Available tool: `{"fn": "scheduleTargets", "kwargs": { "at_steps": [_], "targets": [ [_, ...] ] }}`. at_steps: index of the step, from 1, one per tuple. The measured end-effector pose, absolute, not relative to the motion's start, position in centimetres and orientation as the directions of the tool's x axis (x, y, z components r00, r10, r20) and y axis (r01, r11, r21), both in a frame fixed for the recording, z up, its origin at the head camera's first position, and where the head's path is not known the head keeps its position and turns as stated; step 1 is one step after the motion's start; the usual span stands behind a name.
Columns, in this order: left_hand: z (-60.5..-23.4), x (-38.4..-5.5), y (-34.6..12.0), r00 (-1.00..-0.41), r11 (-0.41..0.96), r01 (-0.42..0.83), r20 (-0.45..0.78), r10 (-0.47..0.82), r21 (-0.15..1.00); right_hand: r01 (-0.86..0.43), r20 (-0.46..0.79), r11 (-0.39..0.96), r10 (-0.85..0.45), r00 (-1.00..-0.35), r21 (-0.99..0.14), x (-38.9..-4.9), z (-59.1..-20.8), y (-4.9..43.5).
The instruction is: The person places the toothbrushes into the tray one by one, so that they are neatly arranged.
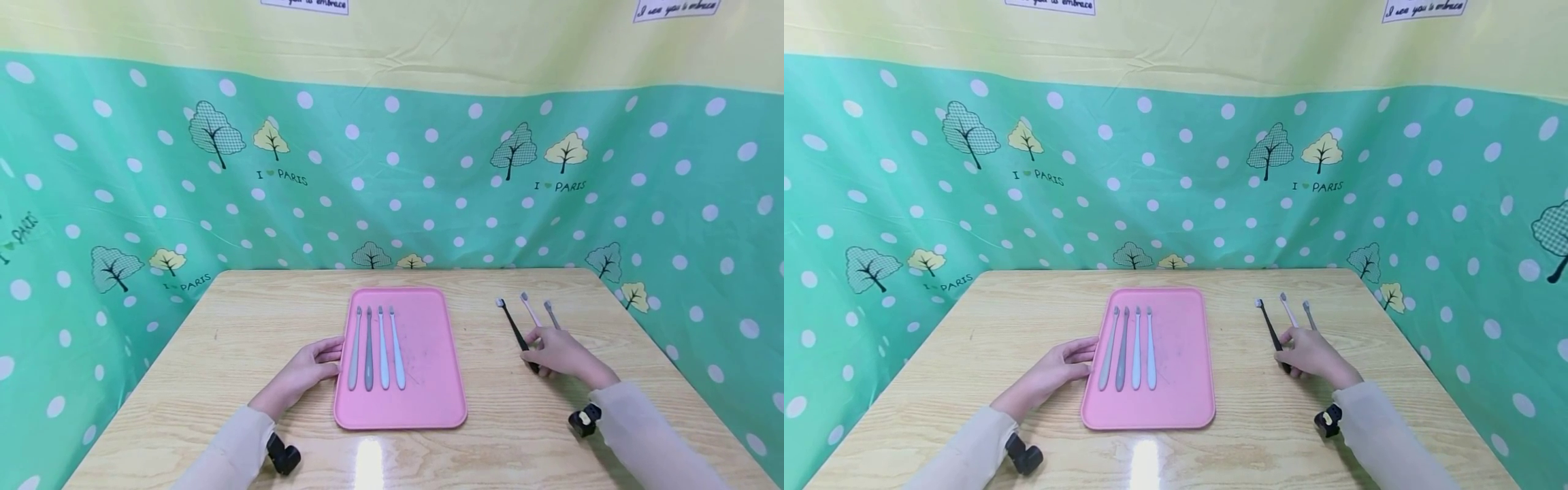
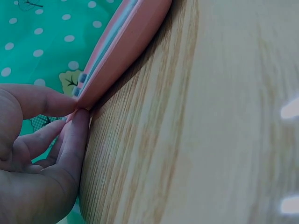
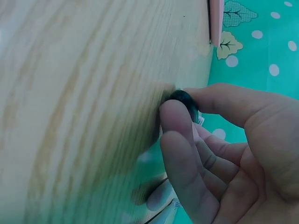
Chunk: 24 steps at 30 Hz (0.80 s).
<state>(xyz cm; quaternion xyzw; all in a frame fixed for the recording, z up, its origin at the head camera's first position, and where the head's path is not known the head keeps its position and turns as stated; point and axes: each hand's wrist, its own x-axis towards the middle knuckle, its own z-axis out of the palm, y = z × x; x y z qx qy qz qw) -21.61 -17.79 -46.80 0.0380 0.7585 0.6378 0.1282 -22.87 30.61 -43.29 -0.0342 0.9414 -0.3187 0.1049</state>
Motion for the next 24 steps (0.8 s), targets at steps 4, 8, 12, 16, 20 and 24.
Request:
{"fn": "scheduleTargets", "kwargs": {
  "at_steps": [4, 8, 12, 16, 20, 24],
  "targets": [
    [-46.7, -21.5, -17.8, -0.965, 0.188, -0.108, -0.148, 0.216, 0.976, 0.005, -0.183, 0.783, -0.139, -0.973, -0.622, -22.9, -43.2, 30.5],
    [-46.7, -21.5, -17.8, -0.965, 0.187, -0.109, -0.149, 0.217, 0.976, 0.017, -0.197, 0.766, -0.144, -0.97, -0.643, -23.0, -43.2, 30.2],
    [-46.7, -21.5, -17.7, -0.965, 0.192, -0.109, -0.15, 0.214, 0.975, 0.024, -0.206, 0.732, -0.16, -0.965, -0.68, -23.1, -43.2, 29.7],
    [-46.8, -21.6, -17.7, -0.965, 0.188, -0.11, -0.15, 0.215, 0.976, 0.003, -0.197, 0.695, -0.199, -0.96, -0.719, -23.1, -43.1, 29.1],
    [-46.9, -21.7, -17.7, -0.965, 0.186, -0.107, -0.147, 0.218, 0.977, -0.021, -0.19, 0.674, -0.238, -0.952, -0.739, -22.9, -43.0, 28.4],
    [-46.9, -21.7, -17.7, -0.965, 0.182, -0.105, -0.144, 0.22, 0.978, -0.029, -0.193, 0.658, -0.262, -0.946, -0.752, -23.0, -42.9, 27.7]
  ]
}}
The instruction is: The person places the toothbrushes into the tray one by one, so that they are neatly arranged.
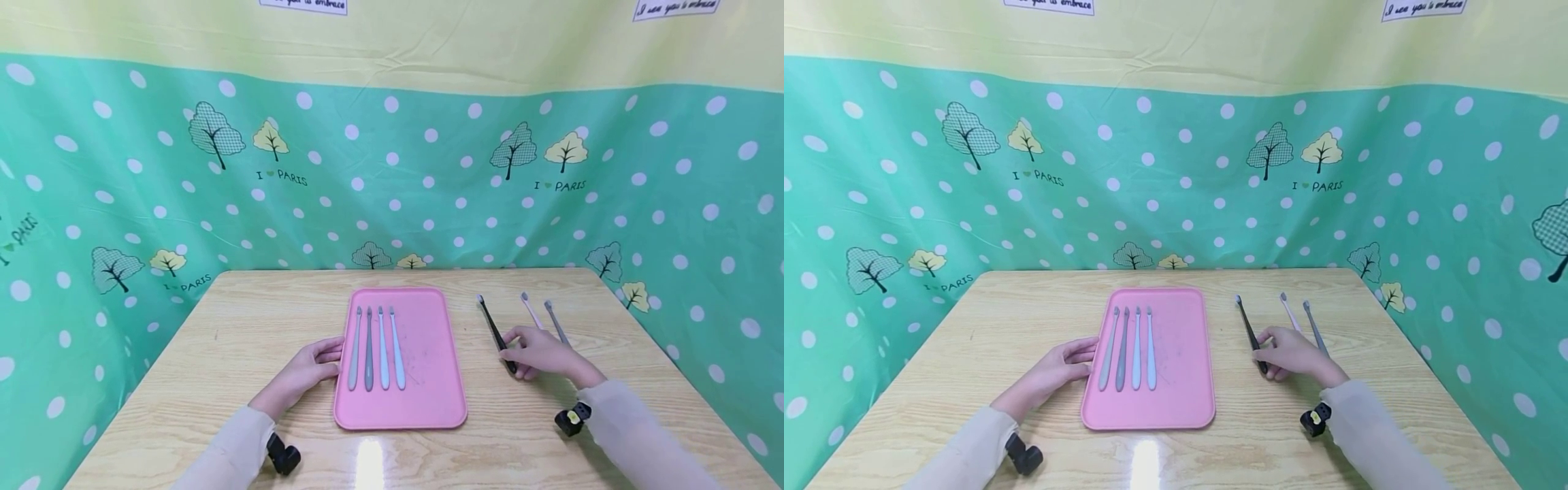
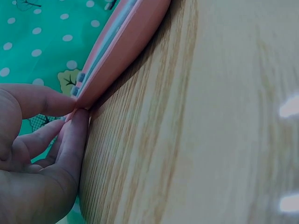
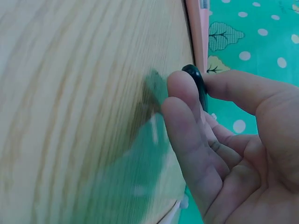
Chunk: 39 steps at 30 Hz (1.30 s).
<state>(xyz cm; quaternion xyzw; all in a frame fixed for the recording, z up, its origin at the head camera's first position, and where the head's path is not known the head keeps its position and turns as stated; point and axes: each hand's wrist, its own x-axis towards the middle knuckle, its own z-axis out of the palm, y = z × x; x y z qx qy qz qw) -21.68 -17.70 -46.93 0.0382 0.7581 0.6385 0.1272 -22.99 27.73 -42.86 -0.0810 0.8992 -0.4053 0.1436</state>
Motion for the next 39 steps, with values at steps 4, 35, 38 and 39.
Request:
{"fn": "scheduleTargets", "kwargs": {
  "at_steps": [4, 35, 38, 39],
  "targets": [
    [-46.9, -21.7, -17.7, -0.963, 0.164, -0.11, -0.146, 0.227, 0.98, -0.023, -0.2, 0.634, -0.277, -0.94, -0.773, -23.3, -42.8, 27.0],
    [-46.6, -21.5, -17.6, -0.963, 0.172, -0.115, -0.152, 0.223, 0.978, -0.021, -0.203, 0.436, -0.461, -0.864, -0.9, -23.5, -42.9, 18.8],
    [-46.4, -21.4, -17.6, -0.961, 0.17, -0.114, -0.152, 0.229, 0.979, -0.017, -0.205, 0.424, -0.471, -0.858, -0.906, -23.5, -43.1, 18.0],
    [-46.4, -21.4, -17.6, -0.961, 0.17, -0.113, -0.151, 0.23, 0.979, -0.016, -0.204, 0.419, -0.474, -0.857, -0.908, -23.5, -43.2, 17.7]
  ]
}}
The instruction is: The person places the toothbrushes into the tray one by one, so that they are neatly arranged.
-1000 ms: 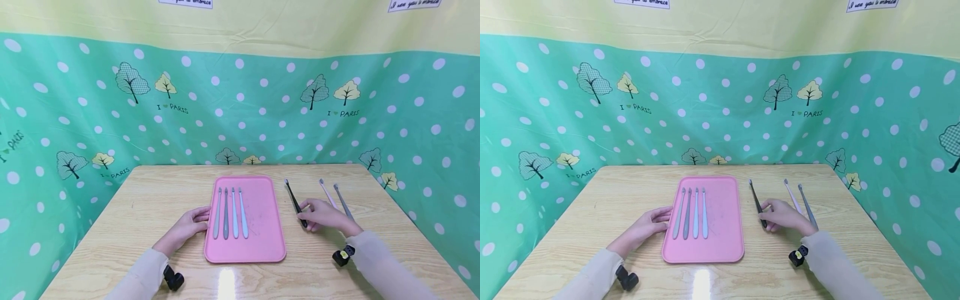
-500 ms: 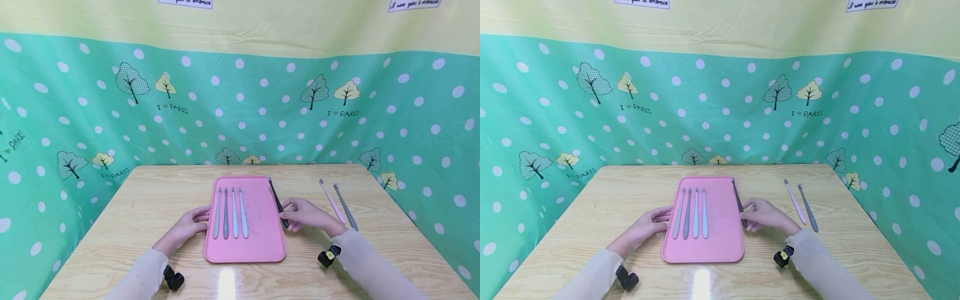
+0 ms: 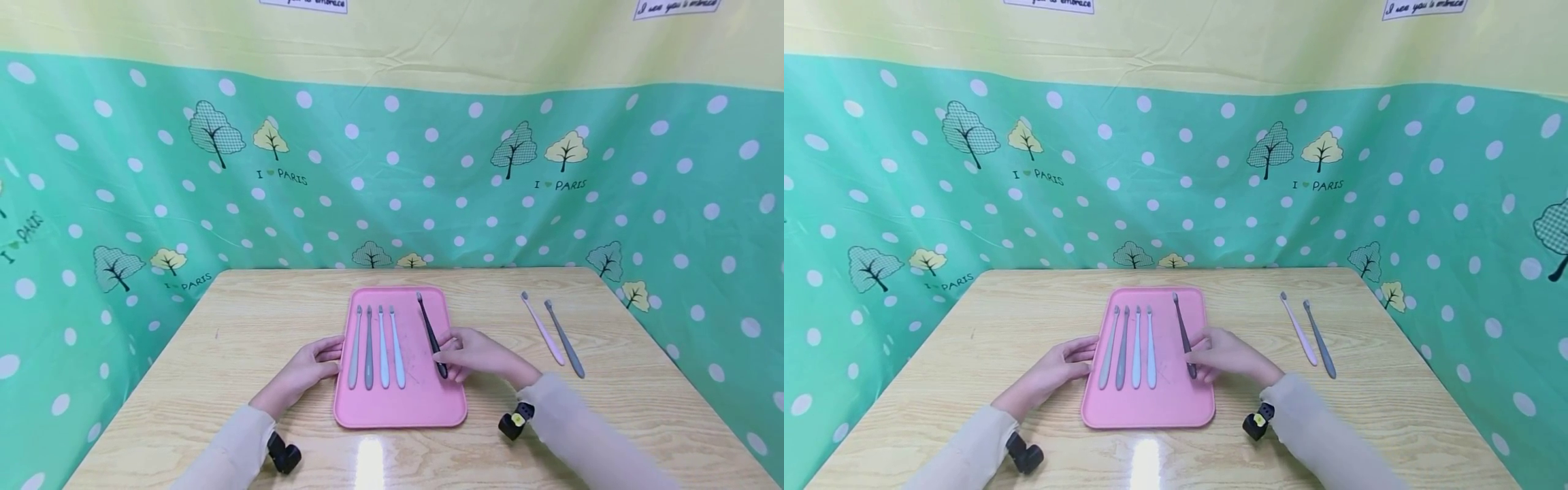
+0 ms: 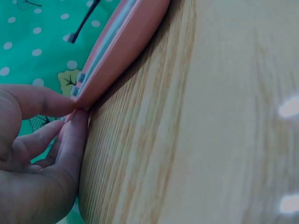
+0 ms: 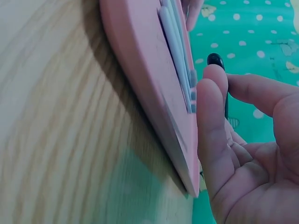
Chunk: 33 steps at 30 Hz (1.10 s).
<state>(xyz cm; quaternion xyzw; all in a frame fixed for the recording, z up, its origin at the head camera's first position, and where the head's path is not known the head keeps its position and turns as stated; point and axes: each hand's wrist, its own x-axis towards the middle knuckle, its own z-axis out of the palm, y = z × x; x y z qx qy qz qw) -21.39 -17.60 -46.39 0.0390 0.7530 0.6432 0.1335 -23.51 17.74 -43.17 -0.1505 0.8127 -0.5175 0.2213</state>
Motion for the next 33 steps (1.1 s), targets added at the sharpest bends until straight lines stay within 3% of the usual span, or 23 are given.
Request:
{"fn": "scheduleTargets", "kwargs": {
  "at_steps": [33],
  "targets": [
    [-46.3, -21.2, -17.6, -0.965, 0.16, -0.104, -0.139, 0.223, 0.982, 0.036, -0.223, 0.377, -0.466, -0.856, -0.925, -23.4, -45.3, 12.7]
  ]
}}
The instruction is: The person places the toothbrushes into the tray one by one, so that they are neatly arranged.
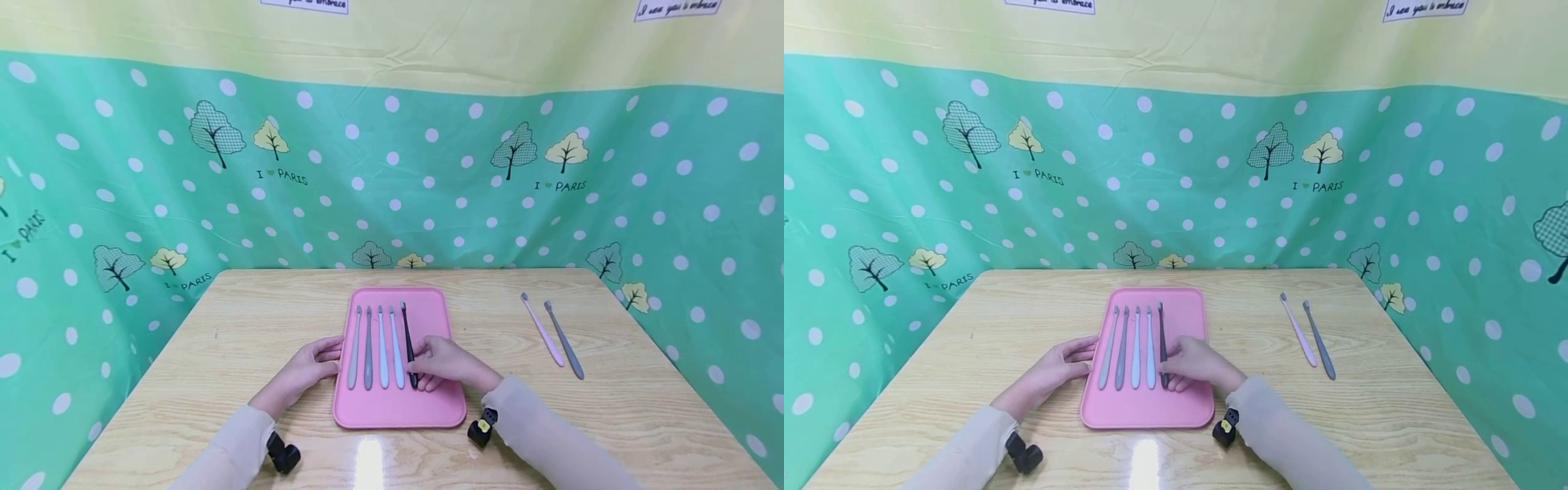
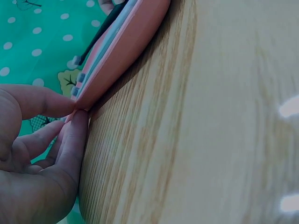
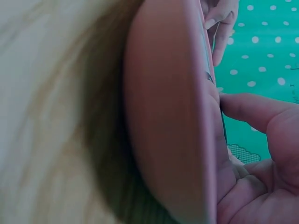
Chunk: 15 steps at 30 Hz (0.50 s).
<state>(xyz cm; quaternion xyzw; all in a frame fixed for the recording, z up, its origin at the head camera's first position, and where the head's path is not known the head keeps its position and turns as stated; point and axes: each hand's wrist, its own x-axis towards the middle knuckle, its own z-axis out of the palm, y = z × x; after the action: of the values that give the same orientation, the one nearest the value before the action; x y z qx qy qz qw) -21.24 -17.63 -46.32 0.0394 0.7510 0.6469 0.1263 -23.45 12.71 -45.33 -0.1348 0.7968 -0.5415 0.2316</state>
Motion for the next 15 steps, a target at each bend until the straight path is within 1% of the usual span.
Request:
{"fn": "scheduleTargets", "kwargs": {
  "at_steps": [7, 15],
  "targets": [
    [-46.59, -21.31, -17.48, -0.969, 0.184, -0.118, -0.154, 0.192, 0.976, 0.033, -0.221, 0.387, -0.452, -0.864, -0.922, -23.13, -45.36, 12.52],
    [-46.69, -21.38, -17.53, -0.971, 0.175, -0.109, -0.142, 0.193, 0.979, 0.027, -0.214, 0.399, -0.435, -0.875, -0.917, -22.86, -45.07, 12.25]
  ]
}}
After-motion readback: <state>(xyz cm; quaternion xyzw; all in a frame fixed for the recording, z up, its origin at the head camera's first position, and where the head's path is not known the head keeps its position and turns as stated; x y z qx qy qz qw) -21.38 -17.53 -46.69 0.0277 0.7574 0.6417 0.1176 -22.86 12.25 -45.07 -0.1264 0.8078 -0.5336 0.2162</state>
